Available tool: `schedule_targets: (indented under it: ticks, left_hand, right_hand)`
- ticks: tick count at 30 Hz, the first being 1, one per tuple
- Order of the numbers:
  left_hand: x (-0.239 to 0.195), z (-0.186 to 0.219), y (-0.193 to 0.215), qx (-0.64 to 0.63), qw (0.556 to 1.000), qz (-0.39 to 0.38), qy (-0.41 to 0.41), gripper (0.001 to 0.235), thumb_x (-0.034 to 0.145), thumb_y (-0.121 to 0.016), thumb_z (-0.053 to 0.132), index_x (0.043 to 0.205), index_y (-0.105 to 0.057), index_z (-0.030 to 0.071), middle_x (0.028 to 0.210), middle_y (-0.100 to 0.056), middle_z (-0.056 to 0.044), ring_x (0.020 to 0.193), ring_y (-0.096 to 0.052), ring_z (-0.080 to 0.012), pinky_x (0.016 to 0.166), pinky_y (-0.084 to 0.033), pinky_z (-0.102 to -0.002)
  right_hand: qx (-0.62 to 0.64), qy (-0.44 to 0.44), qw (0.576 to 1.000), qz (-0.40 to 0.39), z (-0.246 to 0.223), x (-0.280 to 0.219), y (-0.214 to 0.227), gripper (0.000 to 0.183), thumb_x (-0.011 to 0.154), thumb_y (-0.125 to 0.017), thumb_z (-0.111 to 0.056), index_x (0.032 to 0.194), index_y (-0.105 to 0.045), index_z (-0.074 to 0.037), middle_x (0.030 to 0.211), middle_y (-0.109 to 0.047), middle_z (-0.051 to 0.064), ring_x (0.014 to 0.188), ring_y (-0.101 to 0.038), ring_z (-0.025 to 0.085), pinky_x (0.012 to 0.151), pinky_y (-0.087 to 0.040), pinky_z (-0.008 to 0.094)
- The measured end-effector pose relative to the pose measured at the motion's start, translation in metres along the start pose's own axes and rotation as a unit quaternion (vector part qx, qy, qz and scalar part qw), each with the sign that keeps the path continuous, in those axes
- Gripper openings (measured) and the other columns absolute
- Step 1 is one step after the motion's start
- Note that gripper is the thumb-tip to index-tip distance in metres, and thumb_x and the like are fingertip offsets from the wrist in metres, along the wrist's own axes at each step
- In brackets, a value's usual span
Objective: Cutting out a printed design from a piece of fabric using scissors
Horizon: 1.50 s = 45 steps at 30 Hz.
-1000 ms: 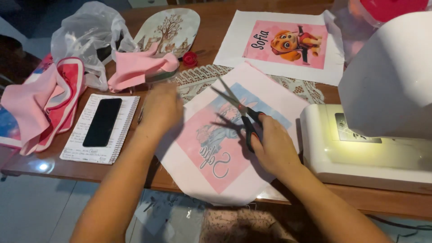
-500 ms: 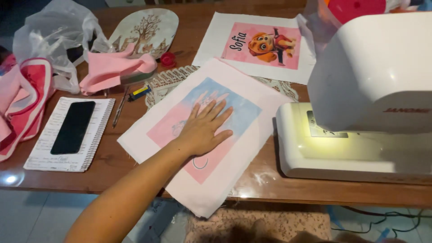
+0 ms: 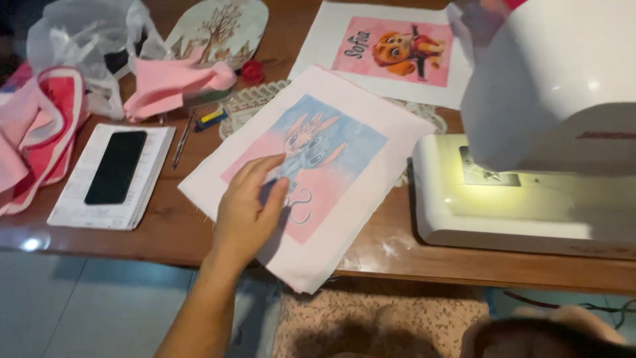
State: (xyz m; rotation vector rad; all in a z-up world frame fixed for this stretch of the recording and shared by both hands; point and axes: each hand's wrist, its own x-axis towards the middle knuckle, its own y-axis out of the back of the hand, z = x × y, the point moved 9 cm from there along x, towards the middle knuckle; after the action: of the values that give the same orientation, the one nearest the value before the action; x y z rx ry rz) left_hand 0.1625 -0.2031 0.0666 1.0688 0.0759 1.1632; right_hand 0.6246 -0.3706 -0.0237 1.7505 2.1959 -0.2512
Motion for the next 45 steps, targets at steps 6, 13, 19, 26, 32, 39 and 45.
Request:
schedule_targets:
  ticks: [6,13,19,26,32,39,45]
  left_hand:
    - [-0.143,-0.038,0.019,-0.094,0.929,0.236,0.268,0.052,0.107,-0.042,0.03,0.068,-0.068,0.007,0.066,-0.07,-0.002,0.062,-0.067,-0.012,0.064,-0.049,-0.026]
    - [-0.185,-0.051,-0.074,-0.375,0.821,0.074,0.425,0.034,0.098,-0.058,0.03,0.08,-0.072,0.005,0.08,-0.072,-0.004,0.079,-0.063,-0.0152,0.076,-0.047,-0.03]
    - [-0.191,-0.051,-0.095,-0.454,0.78,0.091,0.42,0.017,0.094,-0.069,0.008,0.078,-0.067,0.003,0.074,-0.068,-0.003,0.071,-0.059,-0.0103,0.07,-0.044,-0.025]
    - [-0.195,-0.051,-0.105,-0.487,0.762,0.072,0.42,0.012,0.093,-0.066,0.008,0.081,-0.065,0.003,0.07,-0.063,-0.004,0.064,-0.056,-0.0107,0.06,-0.047,-0.026]
    - [-0.198,-0.055,-0.11,-0.491,0.742,0.072,0.45,0.009,0.088,-0.068,0.006,0.082,-0.063,0.002,0.067,-0.062,-0.006,0.058,-0.058,-0.0141,0.055,-0.052,-0.028]
    - [-0.203,-0.057,-0.12,-0.512,0.723,0.072,0.457,0.004,0.087,-0.067,0.003,0.09,-0.066,0.0,0.074,-0.063,-0.003,0.068,-0.05,-0.0087,0.06,-0.037,-0.024]
    - [-0.205,-0.056,-0.117,-0.495,0.743,0.071,0.445,0.016,0.09,-0.069,0.008,0.079,-0.057,0.008,0.065,-0.048,0.003,0.06,-0.037,-0.0067,0.055,-0.026,-0.025]
  right_hand:
    - [0.061,-0.178,0.908,0.373,0.024,-0.021,-0.16,0.024,0.088,-0.063,0.024,0.107,-0.078,0.026,0.112,-0.081,0.037,0.107,-0.076,0.048,0.104,-0.054,0.051]
    - [-0.208,-0.272,0.927,-0.157,0.076,0.037,-0.231,0.069,0.06,-0.099,-0.049,0.12,-0.079,-0.023,0.125,-0.074,-0.01,0.116,-0.069,0.005,0.099,-0.044,0.025]
    - [-0.306,-0.16,0.919,-0.188,0.054,0.067,-0.282,0.027,0.082,-0.074,-0.046,0.094,-0.082,-0.023,0.087,-0.083,-0.011,0.079,-0.072,0.001,0.069,-0.056,0.02]
    - [-0.36,-0.086,0.917,-0.15,0.053,0.091,-0.298,0.038,0.084,-0.087,-0.052,0.073,-0.069,-0.019,0.064,-0.065,-0.006,0.059,-0.054,0.01,0.057,-0.04,0.03]
    - [-0.37,-0.101,0.915,-0.126,0.064,0.092,-0.296,0.052,0.089,-0.089,-0.047,0.067,-0.052,-0.02,0.059,-0.052,-0.003,0.061,-0.044,0.012,0.057,-0.033,0.034]
    - [-0.398,-0.107,0.905,-0.103,0.058,0.089,-0.295,0.034,0.087,-0.079,-0.041,0.068,-0.06,-0.02,0.059,-0.058,-0.004,0.06,-0.047,0.01,0.057,-0.038,0.035]
    - [-0.389,-0.099,0.91,-0.101,0.055,0.084,-0.296,0.043,0.085,-0.086,-0.052,0.069,-0.061,-0.021,0.061,-0.06,-0.003,0.06,-0.049,0.012,0.058,-0.041,0.034]
